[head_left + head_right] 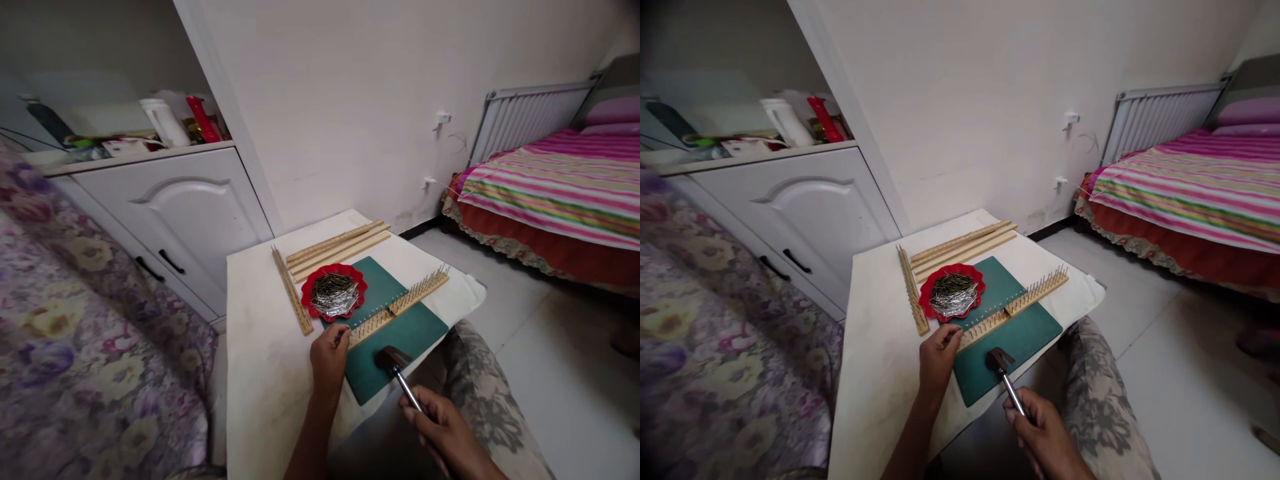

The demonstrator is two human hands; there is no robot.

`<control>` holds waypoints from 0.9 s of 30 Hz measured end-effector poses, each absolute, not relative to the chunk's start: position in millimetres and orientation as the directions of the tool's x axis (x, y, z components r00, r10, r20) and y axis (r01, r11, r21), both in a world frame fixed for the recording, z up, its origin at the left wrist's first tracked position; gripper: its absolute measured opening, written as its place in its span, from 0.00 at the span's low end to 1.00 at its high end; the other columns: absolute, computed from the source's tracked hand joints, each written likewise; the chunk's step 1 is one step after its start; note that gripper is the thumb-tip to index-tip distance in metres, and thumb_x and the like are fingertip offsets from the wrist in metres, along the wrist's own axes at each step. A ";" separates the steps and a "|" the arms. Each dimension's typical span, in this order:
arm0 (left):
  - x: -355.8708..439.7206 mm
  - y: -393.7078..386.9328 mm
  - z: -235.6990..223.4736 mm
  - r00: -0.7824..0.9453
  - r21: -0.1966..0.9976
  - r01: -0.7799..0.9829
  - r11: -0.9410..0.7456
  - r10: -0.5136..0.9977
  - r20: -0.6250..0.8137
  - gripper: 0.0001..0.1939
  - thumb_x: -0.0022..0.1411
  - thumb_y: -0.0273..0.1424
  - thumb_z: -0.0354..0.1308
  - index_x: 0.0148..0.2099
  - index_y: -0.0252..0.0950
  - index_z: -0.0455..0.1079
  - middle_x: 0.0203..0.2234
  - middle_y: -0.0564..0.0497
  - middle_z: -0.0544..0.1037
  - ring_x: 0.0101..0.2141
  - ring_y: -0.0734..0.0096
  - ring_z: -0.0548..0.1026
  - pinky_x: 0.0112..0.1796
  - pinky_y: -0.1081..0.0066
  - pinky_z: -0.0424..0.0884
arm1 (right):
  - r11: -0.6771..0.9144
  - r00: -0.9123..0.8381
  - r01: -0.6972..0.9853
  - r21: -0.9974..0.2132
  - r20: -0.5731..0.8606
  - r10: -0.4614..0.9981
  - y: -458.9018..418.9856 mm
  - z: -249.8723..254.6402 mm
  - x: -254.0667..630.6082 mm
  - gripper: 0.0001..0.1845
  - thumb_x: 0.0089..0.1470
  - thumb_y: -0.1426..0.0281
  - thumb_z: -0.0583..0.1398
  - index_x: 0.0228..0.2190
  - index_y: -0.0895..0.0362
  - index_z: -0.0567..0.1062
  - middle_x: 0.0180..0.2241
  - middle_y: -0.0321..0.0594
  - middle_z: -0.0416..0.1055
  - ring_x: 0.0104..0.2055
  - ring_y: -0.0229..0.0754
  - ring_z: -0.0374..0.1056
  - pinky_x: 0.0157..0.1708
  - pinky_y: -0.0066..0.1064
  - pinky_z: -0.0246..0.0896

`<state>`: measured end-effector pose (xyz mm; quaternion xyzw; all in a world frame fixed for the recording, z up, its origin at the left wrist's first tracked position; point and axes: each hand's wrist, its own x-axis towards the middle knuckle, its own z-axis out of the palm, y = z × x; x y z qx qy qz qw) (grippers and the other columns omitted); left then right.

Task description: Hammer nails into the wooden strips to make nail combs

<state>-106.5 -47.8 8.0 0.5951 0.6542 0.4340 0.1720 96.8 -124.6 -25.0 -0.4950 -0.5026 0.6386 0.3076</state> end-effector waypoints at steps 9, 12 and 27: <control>-105.2 -48.0 8.3 -0.203 0.723 0.683 -0.105 0.923 0.326 0.09 0.58 0.33 0.51 0.32 0.38 0.72 0.28 0.54 0.77 0.30 0.74 0.72 0.32 0.77 0.65 | -0.277 -0.321 0.076 -0.958 -0.286 0.903 -125.9 -23.3 97.3 0.19 0.49 0.51 0.56 0.30 0.55 0.64 0.12 0.20 0.52 0.09 0.26 0.43 0.07 0.18 0.35; -105.3 -47.6 6.9 -0.190 0.711 0.694 -0.112 0.925 0.330 0.09 0.58 0.32 0.51 0.32 0.39 0.72 0.29 0.54 0.76 0.30 0.74 0.72 0.32 0.77 0.64 | -0.244 -0.336 0.100 -0.965 -0.263 0.904 -126.6 -13.1 99.2 0.20 0.51 0.50 0.54 0.31 0.56 0.65 0.14 0.20 0.51 0.10 0.26 0.43 0.07 0.18 0.37; -104.9 -50.0 7.0 -0.212 0.730 0.680 -0.072 0.933 0.290 0.09 0.58 0.30 0.51 0.32 0.38 0.73 0.28 0.54 0.76 0.29 0.74 0.71 0.32 0.77 0.63 | 0.143 -0.431 0.281 -0.949 0.008 0.902 -76.9 62.7 65.0 0.13 0.58 0.61 0.49 0.28 0.55 0.66 0.17 0.27 0.61 0.16 0.34 0.57 0.17 0.24 0.51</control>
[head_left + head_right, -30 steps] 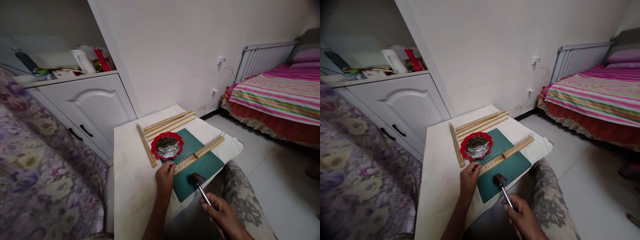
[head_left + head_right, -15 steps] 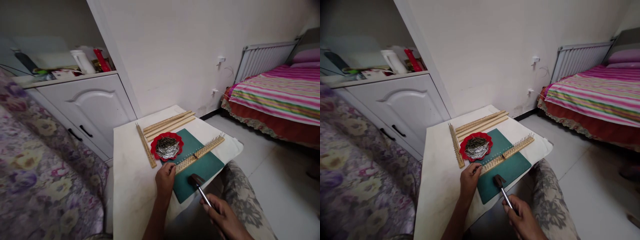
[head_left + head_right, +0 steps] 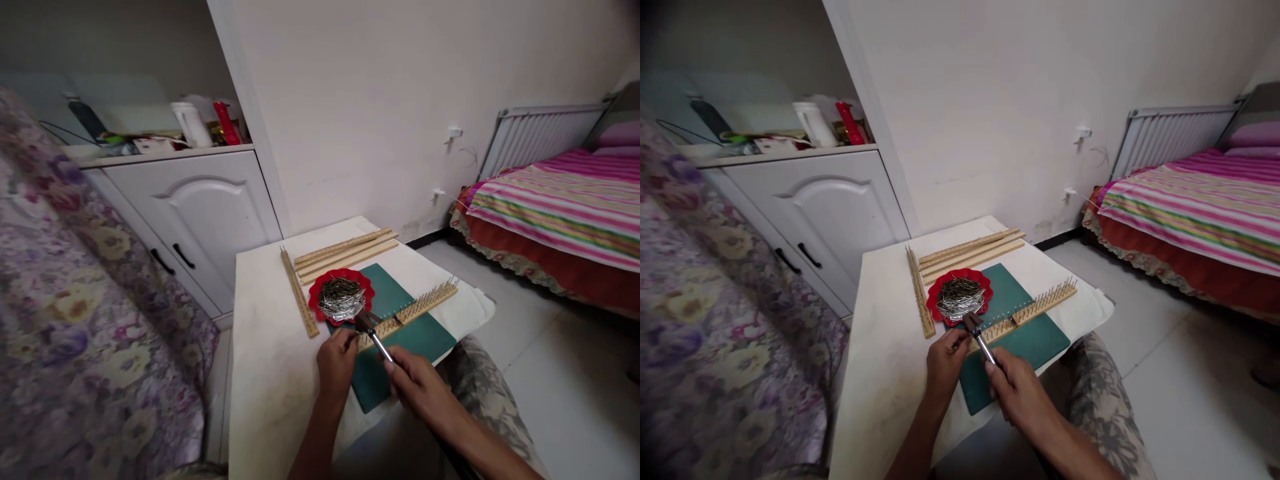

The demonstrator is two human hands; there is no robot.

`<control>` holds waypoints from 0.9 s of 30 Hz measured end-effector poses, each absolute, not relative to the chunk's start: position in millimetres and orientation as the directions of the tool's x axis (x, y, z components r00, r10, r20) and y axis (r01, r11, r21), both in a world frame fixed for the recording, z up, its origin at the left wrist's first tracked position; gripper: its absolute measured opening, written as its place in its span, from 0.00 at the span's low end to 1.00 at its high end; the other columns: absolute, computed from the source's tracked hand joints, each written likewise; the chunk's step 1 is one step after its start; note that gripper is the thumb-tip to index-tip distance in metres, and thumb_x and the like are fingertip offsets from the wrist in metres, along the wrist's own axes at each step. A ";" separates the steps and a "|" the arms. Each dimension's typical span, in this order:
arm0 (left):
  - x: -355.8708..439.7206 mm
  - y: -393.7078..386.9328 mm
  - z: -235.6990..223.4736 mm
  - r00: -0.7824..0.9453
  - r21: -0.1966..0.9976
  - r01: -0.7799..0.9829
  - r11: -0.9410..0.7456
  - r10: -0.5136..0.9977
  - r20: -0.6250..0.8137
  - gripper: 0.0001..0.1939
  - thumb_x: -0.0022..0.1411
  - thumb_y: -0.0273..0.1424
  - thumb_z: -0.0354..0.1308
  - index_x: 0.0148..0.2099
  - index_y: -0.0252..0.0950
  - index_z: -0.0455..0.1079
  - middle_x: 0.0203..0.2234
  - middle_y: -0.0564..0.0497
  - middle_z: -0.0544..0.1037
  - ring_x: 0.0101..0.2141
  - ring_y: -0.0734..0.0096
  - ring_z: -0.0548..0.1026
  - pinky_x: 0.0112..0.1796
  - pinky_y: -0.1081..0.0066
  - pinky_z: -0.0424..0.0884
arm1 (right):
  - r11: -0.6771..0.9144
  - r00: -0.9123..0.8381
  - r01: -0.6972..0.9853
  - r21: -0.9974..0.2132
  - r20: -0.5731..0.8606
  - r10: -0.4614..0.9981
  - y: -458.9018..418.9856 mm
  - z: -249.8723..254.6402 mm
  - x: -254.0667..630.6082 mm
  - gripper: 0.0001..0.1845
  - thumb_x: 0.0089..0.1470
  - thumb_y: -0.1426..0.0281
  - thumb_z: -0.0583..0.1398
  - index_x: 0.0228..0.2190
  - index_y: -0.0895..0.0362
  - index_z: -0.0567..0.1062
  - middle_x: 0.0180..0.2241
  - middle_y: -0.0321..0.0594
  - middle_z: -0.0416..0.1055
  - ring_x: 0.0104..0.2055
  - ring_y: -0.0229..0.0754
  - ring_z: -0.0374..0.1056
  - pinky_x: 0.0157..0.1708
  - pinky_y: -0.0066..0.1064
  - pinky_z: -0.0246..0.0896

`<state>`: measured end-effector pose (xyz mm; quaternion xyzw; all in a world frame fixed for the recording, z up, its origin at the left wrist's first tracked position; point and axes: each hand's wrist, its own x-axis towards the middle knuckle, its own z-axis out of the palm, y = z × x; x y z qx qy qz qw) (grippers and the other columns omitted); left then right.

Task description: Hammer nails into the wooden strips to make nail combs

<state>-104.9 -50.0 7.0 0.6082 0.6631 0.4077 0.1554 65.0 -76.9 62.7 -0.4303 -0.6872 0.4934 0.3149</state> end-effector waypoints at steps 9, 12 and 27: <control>-104.5 -49.5 6.7 -0.212 0.729 0.682 -0.062 0.937 0.278 0.09 0.58 0.30 0.51 0.33 0.38 0.73 0.28 0.54 0.76 0.29 0.74 0.72 0.31 0.77 0.62 | 0.224 -0.452 0.375 -0.900 0.034 0.892 -73.6 55.7 63.5 0.13 0.59 0.63 0.48 0.25 0.54 0.63 0.18 0.29 0.62 0.22 0.37 0.62 0.24 0.27 0.53; -105.2 -49.4 6.3 -0.205 0.726 0.684 -0.067 0.938 0.281 0.09 0.57 0.29 0.51 0.33 0.38 0.73 0.28 0.54 0.76 0.30 0.74 0.72 0.31 0.77 0.62 | 0.204 -0.450 0.362 -0.909 0.021 0.893 -72.5 55.0 62.2 0.15 0.59 0.61 0.48 0.25 0.54 0.63 0.17 0.28 0.61 0.19 0.36 0.60 0.22 0.26 0.53; -107.0 -49.3 4.0 -0.190 0.732 0.676 -0.084 0.940 0.283 0.08 0.57 0.29 0.51 0.35 0.38 0.72 0.29 0.52 0.75 0.31 0.73 0.72 0.34 0.75 0.66 | -0.126 -0.425 0.227 -0.966 -0.214 0.880 -111.0 14.5 96.6 0.24 0.53 0.47 0.49 0.26 0.54 0.65 0.15 0.25 0.57 0.11 0.29 0.50 0.09 0.21 0.41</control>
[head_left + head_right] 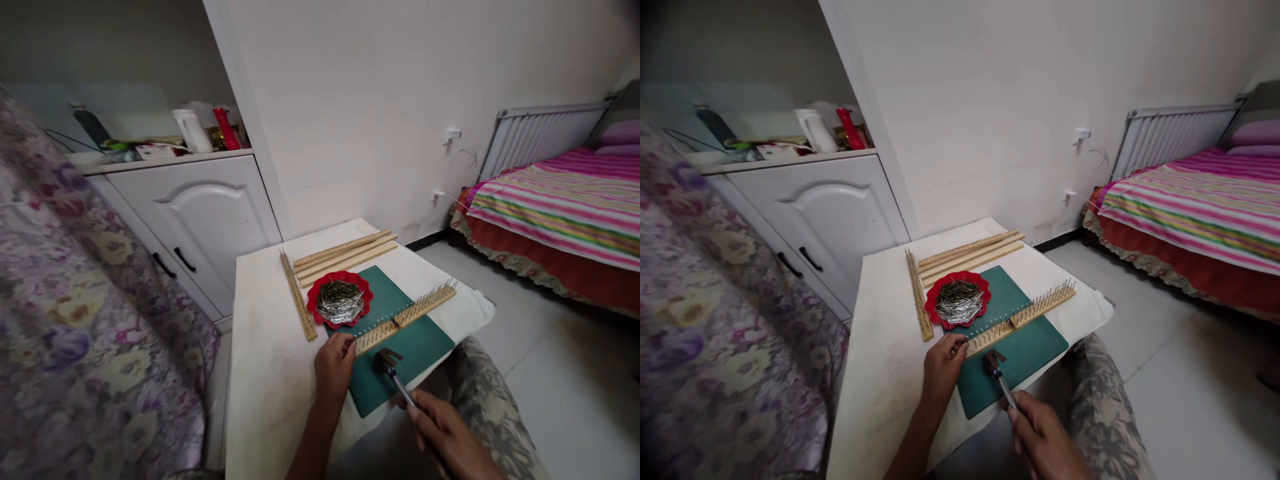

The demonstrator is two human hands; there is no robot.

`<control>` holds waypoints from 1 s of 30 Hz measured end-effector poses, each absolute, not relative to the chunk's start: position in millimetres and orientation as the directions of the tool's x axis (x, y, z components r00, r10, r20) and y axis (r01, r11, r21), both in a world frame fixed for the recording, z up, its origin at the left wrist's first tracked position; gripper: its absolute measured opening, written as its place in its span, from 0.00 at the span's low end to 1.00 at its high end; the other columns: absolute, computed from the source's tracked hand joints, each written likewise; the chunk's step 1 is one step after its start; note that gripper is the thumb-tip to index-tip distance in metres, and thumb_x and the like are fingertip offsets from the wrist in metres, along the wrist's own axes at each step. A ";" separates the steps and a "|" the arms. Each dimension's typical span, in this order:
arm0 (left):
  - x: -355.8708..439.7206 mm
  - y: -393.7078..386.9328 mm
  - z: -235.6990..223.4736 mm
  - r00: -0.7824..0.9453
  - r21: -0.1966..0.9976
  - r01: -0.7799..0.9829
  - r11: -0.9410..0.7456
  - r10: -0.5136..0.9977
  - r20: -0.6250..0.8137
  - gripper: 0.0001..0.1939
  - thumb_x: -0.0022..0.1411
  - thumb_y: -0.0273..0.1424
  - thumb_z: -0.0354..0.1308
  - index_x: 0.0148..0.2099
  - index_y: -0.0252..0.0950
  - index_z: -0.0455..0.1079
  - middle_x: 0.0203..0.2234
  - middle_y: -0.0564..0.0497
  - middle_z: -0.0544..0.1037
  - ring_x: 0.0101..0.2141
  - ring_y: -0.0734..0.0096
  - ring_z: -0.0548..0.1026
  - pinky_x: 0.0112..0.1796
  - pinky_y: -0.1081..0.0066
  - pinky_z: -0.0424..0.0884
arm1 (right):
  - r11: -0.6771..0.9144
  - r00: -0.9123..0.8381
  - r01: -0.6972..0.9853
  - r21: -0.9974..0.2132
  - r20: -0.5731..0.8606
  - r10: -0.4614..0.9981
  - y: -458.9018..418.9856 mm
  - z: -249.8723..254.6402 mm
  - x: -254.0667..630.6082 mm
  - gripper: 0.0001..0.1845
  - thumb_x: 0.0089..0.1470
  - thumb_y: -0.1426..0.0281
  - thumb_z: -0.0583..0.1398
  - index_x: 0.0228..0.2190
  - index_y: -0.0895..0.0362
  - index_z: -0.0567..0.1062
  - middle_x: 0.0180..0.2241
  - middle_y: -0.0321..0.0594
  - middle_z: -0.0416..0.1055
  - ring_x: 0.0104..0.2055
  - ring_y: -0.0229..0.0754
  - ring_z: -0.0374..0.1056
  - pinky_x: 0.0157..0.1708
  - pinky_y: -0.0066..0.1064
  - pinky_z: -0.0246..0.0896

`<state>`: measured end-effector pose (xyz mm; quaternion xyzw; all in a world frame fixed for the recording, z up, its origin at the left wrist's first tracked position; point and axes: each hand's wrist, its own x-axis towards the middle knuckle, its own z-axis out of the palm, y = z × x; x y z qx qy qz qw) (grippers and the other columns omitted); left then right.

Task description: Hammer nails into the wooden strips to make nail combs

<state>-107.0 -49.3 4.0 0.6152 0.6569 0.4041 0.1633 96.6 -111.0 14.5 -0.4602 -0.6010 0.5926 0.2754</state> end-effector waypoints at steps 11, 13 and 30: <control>-128.3 -43.9 37.7 -0.215 0.682 0.725 -0.098 0.908 0.359 0.08 0.59 0.31 0.50 0.35 0.38 0.71 0.28 0.53 0.75 0.30 0.72 0.72 0.32 0.75 0.66 | -0.243 -0.426 0.147 -0.959 -0.284 0.859 -111.2 1.6 101.9 0.28 0.48 0.43 0.50 0.28 0.55 0.67 0.14 0.25 0.56 0.11 0.28 0.45 0.09 0.20 0.37; -131.5 -30.1 47.9 -0.141 0.597 0.796 -0.106 0.925 0.352 0.08 0.59 0.29 0.50 0.34 0.38 0.71 0.30 0.52 0.75 0.32 0.71 0.72 0.35 0.74 0.66 | -0.257 -0.442 0.143 -0.956 -0.294 0.847 -109.5 0.1 102.9 0.28 0.48 0.42 0.50 0.29 0.55 0.68 0.14 0.25 0.56 0.10 0.28 0.45 0.09 0.21 0.37; -127.0 35.8 51.3 -0.103 0.117 0.988 0.102 0.995 -0.004 0.07 0.50 0.23 0.54 0.30 0.33 0.73 0.31 0.41 0.79 0.34 0.62 0.75 0.31 0.71 0.63 | -0.294 -0.491 -0.041 -0.955 -0.237 0.838 -104.5 -3.2 105.2 0.27 0.45 0.42 0.54 0.24 0.54 0.63 0.15 0.25 0.56 0.13 0.28 0.44 0.11 0.22 0.34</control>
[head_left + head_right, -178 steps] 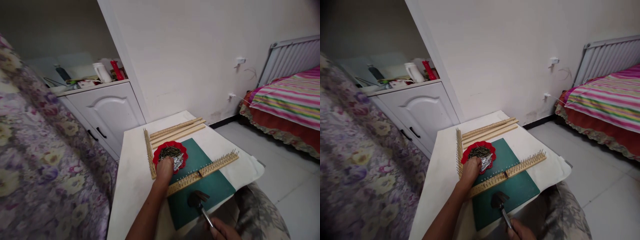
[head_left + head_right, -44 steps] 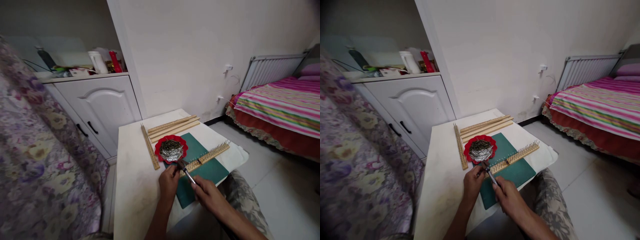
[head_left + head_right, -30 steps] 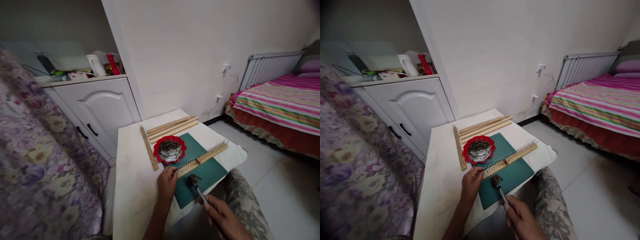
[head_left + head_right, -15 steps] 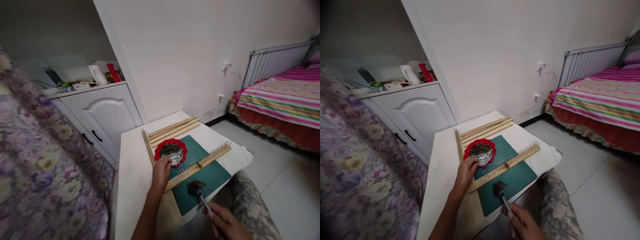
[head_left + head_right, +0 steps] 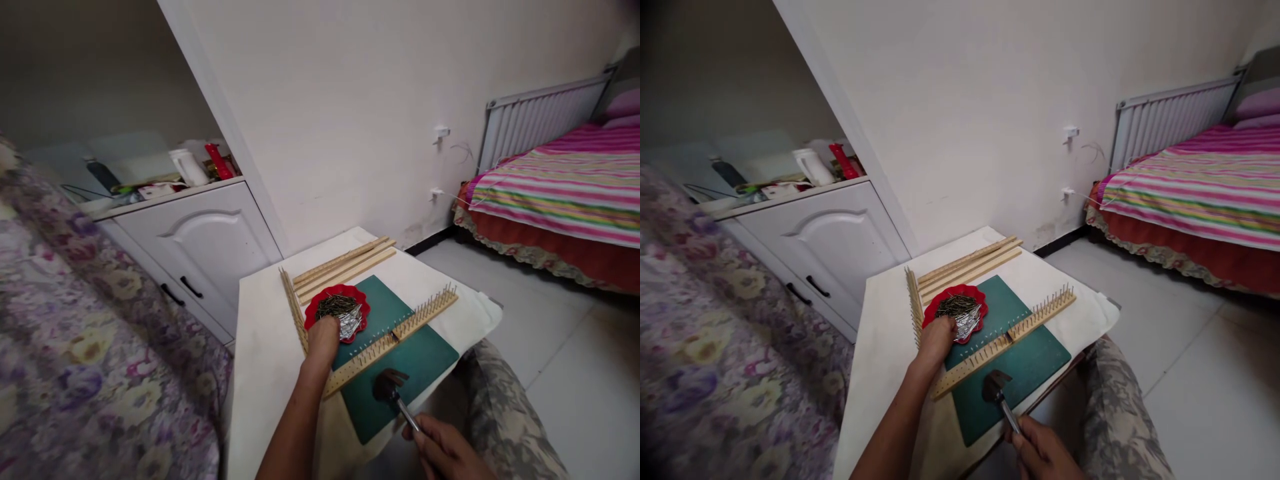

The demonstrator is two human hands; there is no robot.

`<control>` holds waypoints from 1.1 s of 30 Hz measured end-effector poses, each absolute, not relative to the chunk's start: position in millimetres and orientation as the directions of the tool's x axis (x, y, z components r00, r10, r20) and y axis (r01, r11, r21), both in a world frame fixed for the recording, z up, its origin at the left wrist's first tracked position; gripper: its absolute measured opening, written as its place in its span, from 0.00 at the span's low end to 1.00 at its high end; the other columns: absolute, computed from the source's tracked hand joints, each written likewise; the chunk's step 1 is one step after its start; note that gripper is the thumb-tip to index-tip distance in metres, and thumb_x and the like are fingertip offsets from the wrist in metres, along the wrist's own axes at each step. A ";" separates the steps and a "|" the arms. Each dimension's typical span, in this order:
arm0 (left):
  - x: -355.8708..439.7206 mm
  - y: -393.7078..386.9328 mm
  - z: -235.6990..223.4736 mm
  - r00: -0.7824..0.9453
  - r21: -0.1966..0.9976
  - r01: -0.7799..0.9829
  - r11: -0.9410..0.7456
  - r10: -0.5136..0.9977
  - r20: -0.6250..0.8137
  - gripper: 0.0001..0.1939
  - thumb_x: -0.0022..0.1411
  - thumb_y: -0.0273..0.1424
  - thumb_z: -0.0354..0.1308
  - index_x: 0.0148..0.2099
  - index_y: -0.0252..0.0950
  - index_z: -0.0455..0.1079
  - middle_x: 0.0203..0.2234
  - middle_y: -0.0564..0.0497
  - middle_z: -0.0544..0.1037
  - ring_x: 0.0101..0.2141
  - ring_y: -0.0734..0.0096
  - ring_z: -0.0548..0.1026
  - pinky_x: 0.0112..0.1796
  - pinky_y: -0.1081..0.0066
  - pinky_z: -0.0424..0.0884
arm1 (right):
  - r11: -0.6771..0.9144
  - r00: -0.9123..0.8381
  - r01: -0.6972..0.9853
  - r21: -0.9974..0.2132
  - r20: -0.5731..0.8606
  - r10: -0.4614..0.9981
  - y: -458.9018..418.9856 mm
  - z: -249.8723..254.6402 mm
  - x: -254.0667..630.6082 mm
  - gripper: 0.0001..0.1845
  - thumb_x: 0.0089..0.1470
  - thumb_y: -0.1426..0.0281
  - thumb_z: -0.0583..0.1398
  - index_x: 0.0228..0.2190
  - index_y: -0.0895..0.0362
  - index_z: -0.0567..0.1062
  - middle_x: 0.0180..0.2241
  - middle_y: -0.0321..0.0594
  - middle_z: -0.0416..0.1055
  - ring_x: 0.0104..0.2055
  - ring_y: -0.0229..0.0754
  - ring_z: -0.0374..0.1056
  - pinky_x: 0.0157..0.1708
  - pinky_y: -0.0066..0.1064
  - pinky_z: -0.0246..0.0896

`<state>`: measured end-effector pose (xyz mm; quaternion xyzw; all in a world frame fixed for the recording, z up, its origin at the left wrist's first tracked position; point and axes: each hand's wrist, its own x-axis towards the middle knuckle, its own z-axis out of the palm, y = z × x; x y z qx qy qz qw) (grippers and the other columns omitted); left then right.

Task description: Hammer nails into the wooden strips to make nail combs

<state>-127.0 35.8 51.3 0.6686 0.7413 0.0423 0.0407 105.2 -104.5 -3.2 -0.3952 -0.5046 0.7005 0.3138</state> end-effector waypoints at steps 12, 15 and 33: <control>-127.5 34.8 61.3 -0.039 0.077 0.996 0.048 0.991 -0.124 0.09 0.52 0.24 0.53 0.33 0.31 0.74 0.31 0.42 0.79 0.34 0.62 0.75 0.35 0.70 0.65 | -0.223 -0.487 0.026 -0.975 -0.207 0.849 -107.1 -0.9 103.4 0.29 0.46 0.41 0.51 0.25 0.55 0.65 0.15 0.26 0.57 0.14 0.30 0.45 0.12 0.23 0.37; -127.2 35.4 61.3 -0.015 0.059 0.998 0.023 0.992 -0.129 0.11 0.55 0.24 0.50 0.37 0.30 0.73 0.35 0.40 0.78 0.37 0.62 0.74 0.37 0.69 0.65 | -0.222 -0.476 0.028 -0.975 -0.209 0.854 -107.0 -4.6 102.6 0.29 0.45 0.40 0.51 0.24 0.54 0.64 0.14 0.25 0.55 0.13 0.29 0.44 0.12 0.23 0.35; -131.1 12.5 63.1 0.118 0.237 0.961 -0.145 0.985 0.126 0.11 0.61 0.25 0.43 0.39 0.36 0.67 0.35 0.47 0.74 0.37 0.66 0.71 0.36 0.72 0.63 | -0.193 -0.475 0.059 -0.979 -0.198 0.857 -107.9 -6.4 100.5 0.30 0.45 0.40 0.51 0.25 0.55 0.65 0.15 0.26 0.57 0.15 0.30 0.48 0.14 0.23 0.38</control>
